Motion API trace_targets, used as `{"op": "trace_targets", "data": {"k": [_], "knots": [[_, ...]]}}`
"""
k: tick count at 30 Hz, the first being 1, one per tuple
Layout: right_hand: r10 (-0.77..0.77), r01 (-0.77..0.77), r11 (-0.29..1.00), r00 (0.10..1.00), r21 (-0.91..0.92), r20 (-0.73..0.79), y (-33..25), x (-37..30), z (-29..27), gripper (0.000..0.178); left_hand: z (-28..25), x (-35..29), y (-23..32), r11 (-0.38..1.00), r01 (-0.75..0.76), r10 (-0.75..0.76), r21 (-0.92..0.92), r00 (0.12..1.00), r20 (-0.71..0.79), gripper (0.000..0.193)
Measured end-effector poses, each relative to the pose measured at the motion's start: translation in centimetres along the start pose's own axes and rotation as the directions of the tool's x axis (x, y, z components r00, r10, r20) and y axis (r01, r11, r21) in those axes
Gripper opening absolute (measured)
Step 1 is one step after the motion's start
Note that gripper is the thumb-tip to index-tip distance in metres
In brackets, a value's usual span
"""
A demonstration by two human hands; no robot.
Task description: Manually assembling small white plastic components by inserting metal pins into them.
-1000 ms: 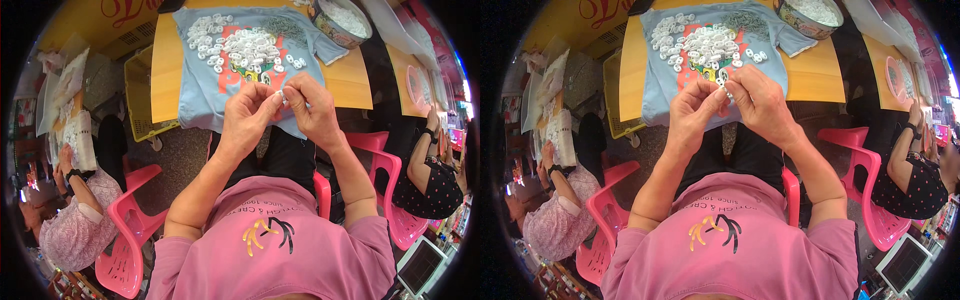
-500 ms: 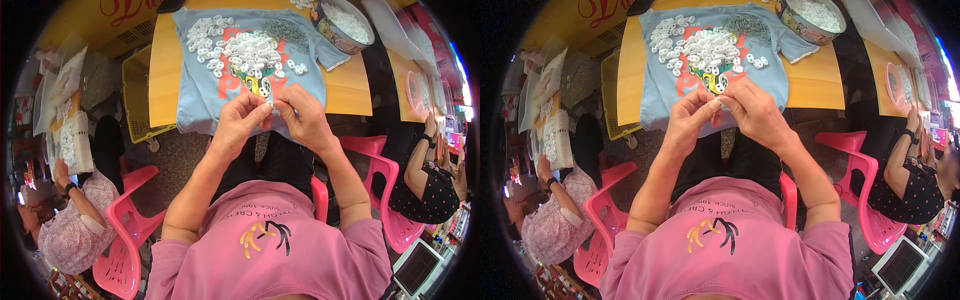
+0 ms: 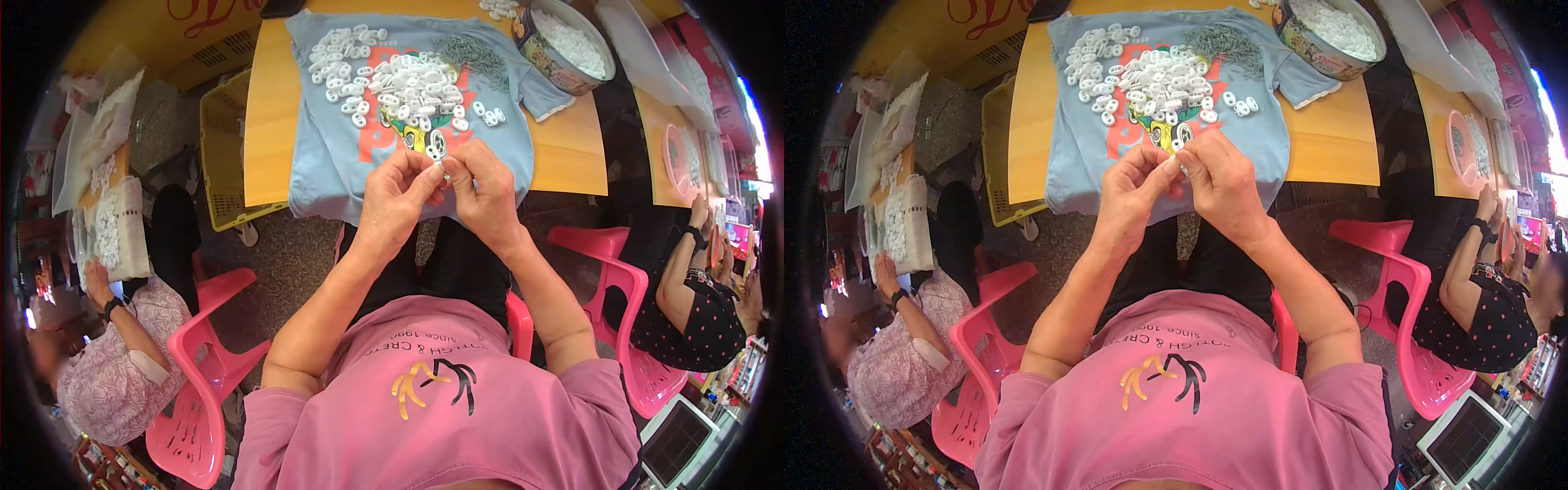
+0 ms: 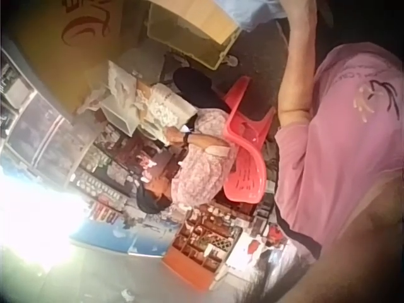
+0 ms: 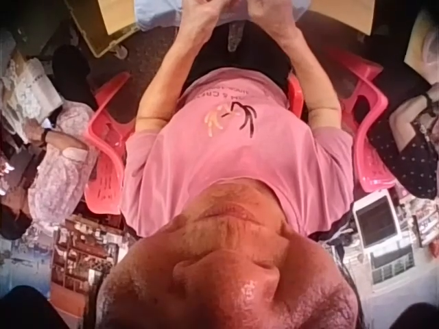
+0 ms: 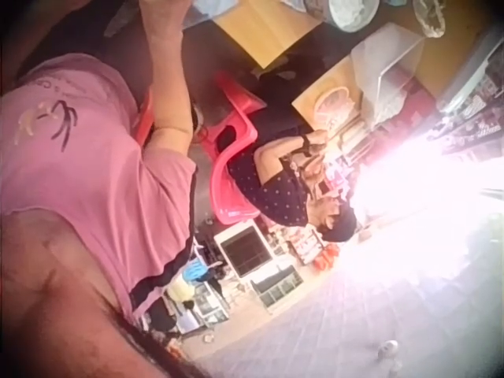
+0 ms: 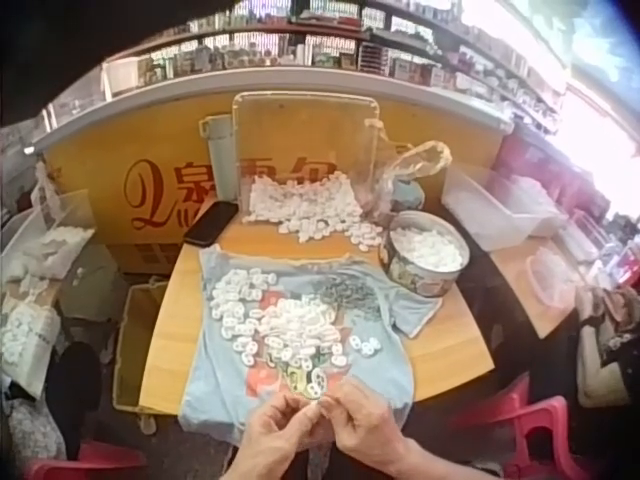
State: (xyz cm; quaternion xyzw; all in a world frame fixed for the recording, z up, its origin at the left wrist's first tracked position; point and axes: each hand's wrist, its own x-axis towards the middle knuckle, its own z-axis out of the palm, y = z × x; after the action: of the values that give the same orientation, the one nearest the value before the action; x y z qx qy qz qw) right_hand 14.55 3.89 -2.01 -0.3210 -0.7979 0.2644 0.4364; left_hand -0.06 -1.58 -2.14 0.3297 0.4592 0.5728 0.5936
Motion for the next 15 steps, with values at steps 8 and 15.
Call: {"op": "trace_targets", "data": {"k": [8, 15], "knots": [[0.260, -0.256, 0.965, 0.960, -0.052, 0.105, 3.4, 4.2, -3.0, 0.016, -2.6, 0.0, 1.3, 0.995, -0.013, 0.006, -0.095, 0.997, -0.072, 0.014], [0.257, -0.199, 0.880, 0.963, -0.431, 0.080, 4.2, 5.0, -2.0, 0.019, -3.2, 0.2, 1.5, 0.992, -0.018, 0.007, -0.126, 0.996, -0.088, 0.015]]}}
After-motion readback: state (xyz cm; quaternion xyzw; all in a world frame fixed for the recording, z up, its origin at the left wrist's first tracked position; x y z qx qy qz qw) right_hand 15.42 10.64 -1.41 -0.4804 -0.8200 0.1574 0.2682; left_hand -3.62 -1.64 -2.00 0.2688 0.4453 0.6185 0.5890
